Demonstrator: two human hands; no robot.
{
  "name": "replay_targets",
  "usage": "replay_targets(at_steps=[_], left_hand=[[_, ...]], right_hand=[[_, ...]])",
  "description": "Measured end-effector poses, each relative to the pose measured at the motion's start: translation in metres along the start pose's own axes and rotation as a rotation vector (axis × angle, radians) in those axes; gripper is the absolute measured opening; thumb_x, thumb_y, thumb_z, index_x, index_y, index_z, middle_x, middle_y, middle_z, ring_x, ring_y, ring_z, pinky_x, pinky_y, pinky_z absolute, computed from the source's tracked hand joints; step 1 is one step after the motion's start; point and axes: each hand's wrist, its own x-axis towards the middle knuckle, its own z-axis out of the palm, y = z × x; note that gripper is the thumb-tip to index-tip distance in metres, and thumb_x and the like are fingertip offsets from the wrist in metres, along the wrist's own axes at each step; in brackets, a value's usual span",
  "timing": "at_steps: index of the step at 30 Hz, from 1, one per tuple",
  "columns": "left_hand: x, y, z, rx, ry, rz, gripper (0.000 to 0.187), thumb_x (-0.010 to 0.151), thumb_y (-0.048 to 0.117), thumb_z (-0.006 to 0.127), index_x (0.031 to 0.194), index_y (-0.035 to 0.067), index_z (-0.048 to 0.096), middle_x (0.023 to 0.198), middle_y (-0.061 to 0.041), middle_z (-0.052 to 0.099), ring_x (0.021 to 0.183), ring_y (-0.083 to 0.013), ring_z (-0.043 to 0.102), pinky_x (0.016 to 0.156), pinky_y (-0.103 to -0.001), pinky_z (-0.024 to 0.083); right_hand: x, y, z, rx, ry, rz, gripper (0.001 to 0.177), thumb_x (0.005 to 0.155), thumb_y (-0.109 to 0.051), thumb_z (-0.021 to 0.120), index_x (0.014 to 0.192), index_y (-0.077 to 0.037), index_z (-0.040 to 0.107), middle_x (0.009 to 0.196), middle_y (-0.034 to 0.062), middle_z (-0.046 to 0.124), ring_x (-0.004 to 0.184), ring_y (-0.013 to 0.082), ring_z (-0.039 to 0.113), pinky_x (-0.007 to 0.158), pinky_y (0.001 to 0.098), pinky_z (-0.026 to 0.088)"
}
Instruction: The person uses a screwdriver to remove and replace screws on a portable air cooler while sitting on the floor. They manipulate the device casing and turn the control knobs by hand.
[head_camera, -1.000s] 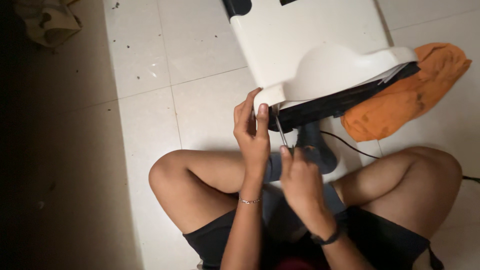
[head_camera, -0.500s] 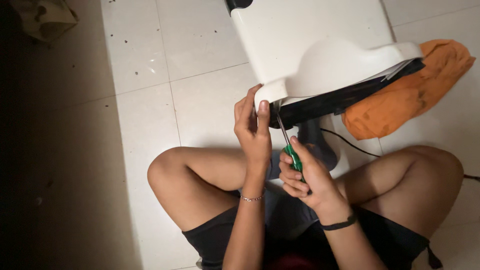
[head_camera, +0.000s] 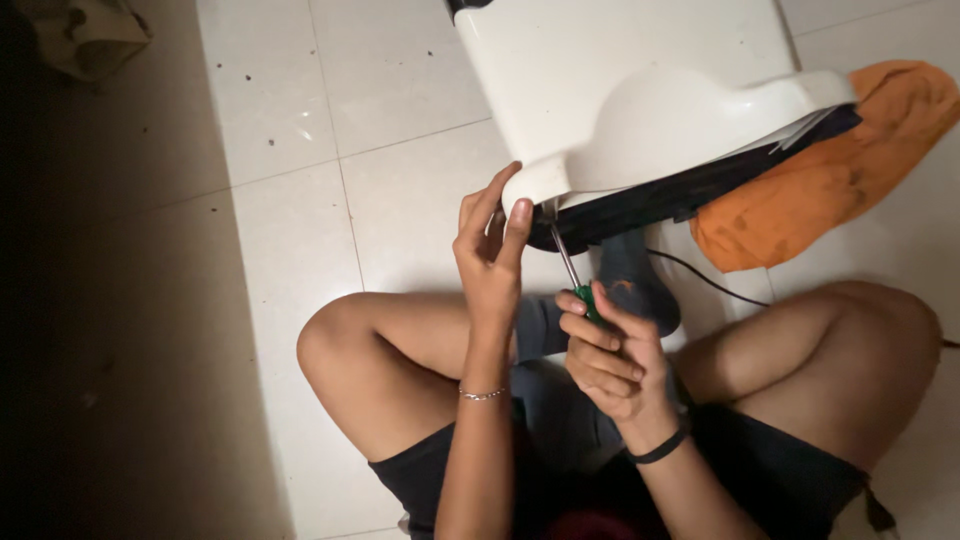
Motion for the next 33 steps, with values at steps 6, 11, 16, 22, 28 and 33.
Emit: replay_targets(at_steps=[6, 11, 16, 22, 28, 33], left_hand=[[-0.005, -0.004, 0.01, -0.02, 0.055, 0.039, 0.035, 0.104, 0.018, 0.066, 0.136, 0.003, 0.067, 0.118, -0.001, 0.057, 0.095, -0.0066, 0.052, 0.08, -0.021, 0.045], [-0.009, -0.002, 0.015, 0.085, 0.093, 0.103, 0.034, 0.105, 0.018, 0.066, 0.136, 0.004, 0.067, 0.116, -0.003, 0.058, 0.097, -0.0085, 0.052, 0.082, -0.022, 0.045], [-0.006, 0.0, 0.015, 0.186, 0.123, 0.057, 0.035, 0.103, 0.018, 0.067, 0.135, 0.004, 0.069, 0.114, -0.005, 0.059, 0.092, -0.0104, 0.05, 0.075, -0.022, 0.041], [-0.004, 0.001, 0.011, 0.032, 0.072, 0.068, 0.035, 0.104, 0.019, 0.066, 0.135, 0.003, 0.067, 0.12, -0.004, 0.058, 0.099, -0.0087, 0.054, 0.082, -0.022, 0.046], [-0.002, 0.002, 0.005, 0.039, 0.044, 0.018, 0.034, 0.102, 0.018, 0.069, 0.133, 0.005, 0.069, 0.115, -0.003, 0.057, 0.093, -0.0074, 0.05, 0.076, -0.021, 0.043], [-0.005, 0.003, 0.009, 0.12, 0.093, -0.004, 0.035, 0.101, 0.02, 0.068, 0.133, 0.007, 0.07, 0.108, -0.001, 0.058, 0.077, -0.0062, 0.041, 0.065, -0.021, 0.035]], right_hand=[[-0.002, -0.021, 0.038, -0.392, 0.363, 0.056, 0.031, 0.111, -0.031, 0.042, 0.098, -0.003, 0.046, 0.061, -0.0003, 0.038, 0.032, 0.0065, 0.028, 0.025, 0.023, 0.018], [0.01, 0.002, 0.054, -1.002, 0.725, -0.057, 0.031, 0.102, -0.033, 0.049, 0.085, -0.007, 0.05, 0.053, 0.0006, 0.04, 0.027, 0.0068, 0.027, 0.021, 0.0243, 0.014], [0.014, 0.002, 0.056, -2.405, 1.006, -0.167, 0.034, 0.1, -0.035, 0.049, 0.091, -0.002, 0.053, 0.054, 0.0024, 0.042, 0.031, 0.0108, 0.032, 0.025, 0.028, 0.022], [0.015, 0.004, 0.05, -2.259, 1.034, -0.117, 0.041, 0.098, -0.037, 0.049, 0.099, 0.002, 0.058, 0.058, 0.0048, 0.048, 0.036, 0.0148, 0.04, 0.03, 0.0304, 0.03], [-0.006, -0.015, 0.027, -0.769, 0.458, 0.006, 0.039, 0.103, -0.032, 0.047, 0.104, 0.005, 0.057, 0.067, 0.0053, 0.049, 0.041, 0.0117, 0.04, 0.031, 0.0257, 0.032], [-0.009, -0.01, 0.017, -0.638, 0.406, -0.06, 0.032, 0.107, -0.029, 0.048, 0.105, 0.002, 0.056, 0.065, 0.0013, 0.044, 0.035, 0.0094, 0.034, 0.027, 0.0235, 0.025]])
